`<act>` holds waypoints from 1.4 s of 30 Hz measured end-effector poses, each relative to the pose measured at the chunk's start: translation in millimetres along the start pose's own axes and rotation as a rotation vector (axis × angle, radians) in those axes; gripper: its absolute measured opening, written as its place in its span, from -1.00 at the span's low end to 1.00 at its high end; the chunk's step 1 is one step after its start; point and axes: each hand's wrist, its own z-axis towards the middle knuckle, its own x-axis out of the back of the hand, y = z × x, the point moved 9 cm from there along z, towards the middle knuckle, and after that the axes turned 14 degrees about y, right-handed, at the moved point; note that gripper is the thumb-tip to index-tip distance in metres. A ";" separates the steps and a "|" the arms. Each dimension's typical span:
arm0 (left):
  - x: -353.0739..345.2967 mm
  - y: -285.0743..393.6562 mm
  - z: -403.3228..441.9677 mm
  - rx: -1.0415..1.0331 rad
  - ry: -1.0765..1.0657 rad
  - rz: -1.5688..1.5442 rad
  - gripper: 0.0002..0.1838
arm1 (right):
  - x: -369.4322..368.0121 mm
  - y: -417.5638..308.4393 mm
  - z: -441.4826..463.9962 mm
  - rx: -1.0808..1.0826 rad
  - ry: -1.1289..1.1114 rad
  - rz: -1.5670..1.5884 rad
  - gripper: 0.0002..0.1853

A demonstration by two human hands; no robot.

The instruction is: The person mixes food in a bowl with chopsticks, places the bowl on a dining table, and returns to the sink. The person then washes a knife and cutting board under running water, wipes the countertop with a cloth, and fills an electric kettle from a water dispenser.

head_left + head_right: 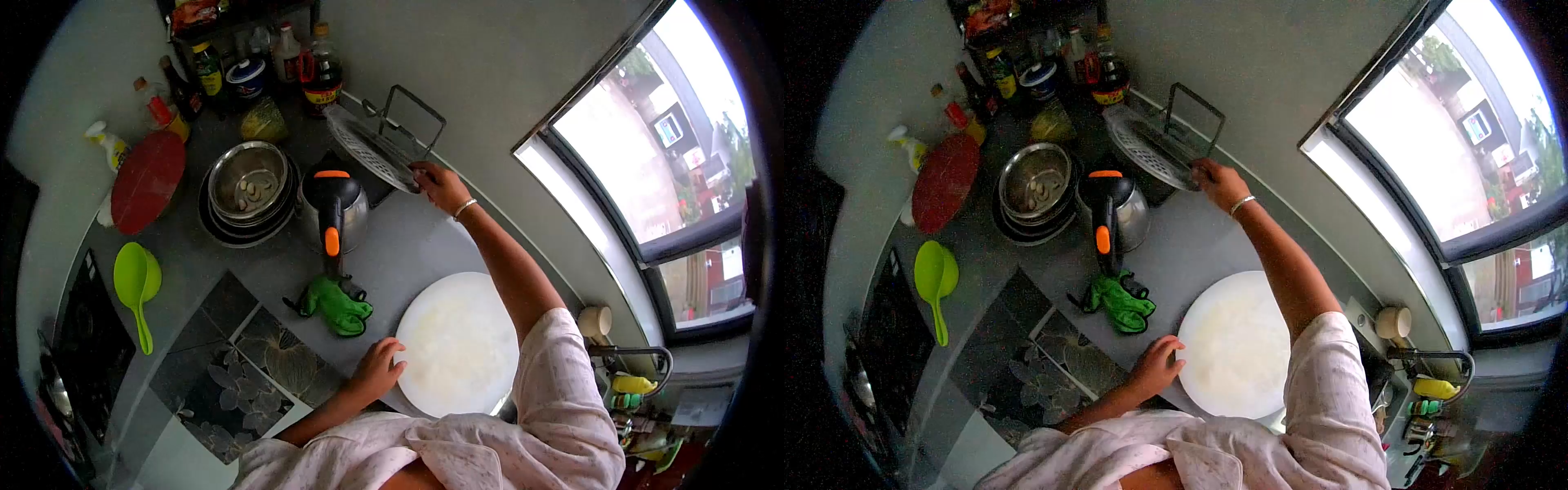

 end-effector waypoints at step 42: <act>-60.7 -31.2 -152.7 0.900 0.288 -0.613 -0.68 | 173.8 291.8 -359.3 -0.538 0.316 -0.037 -0.64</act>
